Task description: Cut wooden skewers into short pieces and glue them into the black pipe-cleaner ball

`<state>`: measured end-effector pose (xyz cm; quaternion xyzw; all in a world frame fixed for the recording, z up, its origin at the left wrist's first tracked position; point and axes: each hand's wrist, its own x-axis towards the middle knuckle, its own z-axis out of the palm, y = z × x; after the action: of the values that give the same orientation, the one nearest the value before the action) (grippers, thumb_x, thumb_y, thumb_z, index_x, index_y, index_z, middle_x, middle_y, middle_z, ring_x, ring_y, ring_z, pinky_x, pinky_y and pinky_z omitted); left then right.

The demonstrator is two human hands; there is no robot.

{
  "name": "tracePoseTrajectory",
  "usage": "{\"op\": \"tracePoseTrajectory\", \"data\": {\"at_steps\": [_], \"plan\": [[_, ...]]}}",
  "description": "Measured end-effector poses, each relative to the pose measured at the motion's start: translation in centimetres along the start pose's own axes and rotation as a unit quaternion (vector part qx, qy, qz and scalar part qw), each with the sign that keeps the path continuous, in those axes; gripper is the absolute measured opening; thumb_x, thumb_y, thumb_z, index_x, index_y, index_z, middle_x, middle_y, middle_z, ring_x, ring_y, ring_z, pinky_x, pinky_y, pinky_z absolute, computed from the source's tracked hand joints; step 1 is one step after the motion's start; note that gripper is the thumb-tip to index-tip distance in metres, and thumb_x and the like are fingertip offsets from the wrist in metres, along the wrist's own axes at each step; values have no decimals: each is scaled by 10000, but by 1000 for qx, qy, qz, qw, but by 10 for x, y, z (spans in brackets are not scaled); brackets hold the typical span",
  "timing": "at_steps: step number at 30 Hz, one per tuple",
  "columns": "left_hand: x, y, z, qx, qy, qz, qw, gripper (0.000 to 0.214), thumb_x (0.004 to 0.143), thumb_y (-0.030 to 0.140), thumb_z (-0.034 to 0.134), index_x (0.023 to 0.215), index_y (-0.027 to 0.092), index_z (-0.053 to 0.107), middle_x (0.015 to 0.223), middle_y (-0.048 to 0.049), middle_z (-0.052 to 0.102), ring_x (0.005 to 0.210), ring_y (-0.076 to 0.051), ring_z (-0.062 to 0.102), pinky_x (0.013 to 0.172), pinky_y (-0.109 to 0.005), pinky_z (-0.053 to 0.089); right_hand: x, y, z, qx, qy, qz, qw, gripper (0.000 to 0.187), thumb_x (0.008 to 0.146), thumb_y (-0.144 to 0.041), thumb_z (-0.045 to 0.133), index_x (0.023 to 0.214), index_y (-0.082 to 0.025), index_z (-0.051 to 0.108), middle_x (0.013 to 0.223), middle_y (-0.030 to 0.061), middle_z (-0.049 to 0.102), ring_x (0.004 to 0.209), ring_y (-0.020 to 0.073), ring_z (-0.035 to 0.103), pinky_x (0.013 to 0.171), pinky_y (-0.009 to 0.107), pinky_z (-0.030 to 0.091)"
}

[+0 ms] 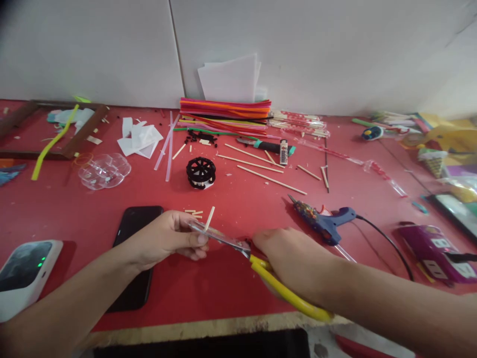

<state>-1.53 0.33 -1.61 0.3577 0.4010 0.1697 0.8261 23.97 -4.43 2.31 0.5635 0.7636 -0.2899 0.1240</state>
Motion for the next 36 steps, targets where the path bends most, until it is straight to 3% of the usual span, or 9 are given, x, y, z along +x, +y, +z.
{"op": "tracePoseTrajectory", "data": {"at_steps": [8, 18, 22, 24, 26, 28, 31, 33, 36], "plan": [[2, -5, 3, 2, 35, 18, 999, 262, 670, 297, 861, 769, 115, 702, 703, -30, 724, 629, -131, 688, 696, -304, 590, 2, -6, -6, 62, -27, -10, 998, 82, 714, -128, 544, 692, -197, 583, 746, 78, 703, 603, 167, 575, 570, 308, 369], [7, -7, 0, 5, 51, 41, 998, 264, 720, 333, 833, 795, 129, 683, 702, -22, 712, 627, -107, 670, 684, -255, 559, 12, 1, -6, 72, -29, -27, 997, 87, 747, -180, 523, 669, -195, 558, 679, 22, 653, 587, 135, 527, 544, 267, 331], [5, -5, 2, 70, 66, 48, 994, 234, 769, 343, 779, 798, 144, 660, 718, -29, 712, 647, -126, 675, 666, -261, 542, 13, -1, -6, 75, -56, 13, 995, 90, 738, -197, 516, 648, -190, 519, 610, 5, 586, 551, 119, 493, 507, 251, 307], [2, -3, 1, 149, 89, 85, 981, 226, 791, 361, 750, 814, 155, 660, 744, -36, 717, 688, -149, 680, 669, -270, 531, 12, -1, -6, 91, -62, 52, 993, 107, 742, -191, 502, 635, -190, 498, 584, -1, 556, 540, 116, 488, 490, 244, 297], [-1, -1, -2, 273, 137, 161, 938, 188, 826, 353, 707, 835, 169, 669, 793, -46, 723, 736, -170, 676, 692, -285, 518, 11, 0, -4, 98, -50, 69, 992, 131, 751, -180, 483, 621, -195, 474, 570, -7, 531, 534, 113, 476, 490, 245, 298], [-3, 0, -6, 419, 195, 240, 854, 150, 874, 327, 646, 862, 183, 681, 855, -62, 724, 794, -195, 665, 736, -312, 502, 10, 3, -1, 101, -30, 61, 993, 145, 751, -169, 471, 613, -201, 443, 565, -15, 511, 533, 113, 456, 501, 254, 303], [-3, -1, -11, 585, 237, 284, 721, 185, 943, 289, 543, 898, 184, 689, 927, -93, 713, 887, -243, 636, 814, -378, 476, 10, 6, 1, 115, -13, 37, 993, 154, 738, -157, 467, 606, -208, 405, 561, -24, 487, 535, 113, 430, 515, 262, 302], [-1, -3, -12, 638, 232, 282, 678, 224, 967, 272, 499, 903, 171, 689, 939, -104, 706, 909, -263, 612, 836, -411, 467, 11, 6, 0, 116, -14, 36, 993, 157, 734, -162, 471, 604, -211, 396, 560, -27, 479, 536, 114, 429, 513, 262, 296], [0, -4, -12, 661, 216, 284, 660, 239, 978, 260, 472, 940, 161, 687, 961, -107, 701, 913, -268, 584, 848, -425, 461, 10, 3, -3, 110, -27, 49, 992, 160, 752, -175, 469, 612, -211, 400, 568, -30, 473, 541, 115, 440, 502, 257, 288]]}}
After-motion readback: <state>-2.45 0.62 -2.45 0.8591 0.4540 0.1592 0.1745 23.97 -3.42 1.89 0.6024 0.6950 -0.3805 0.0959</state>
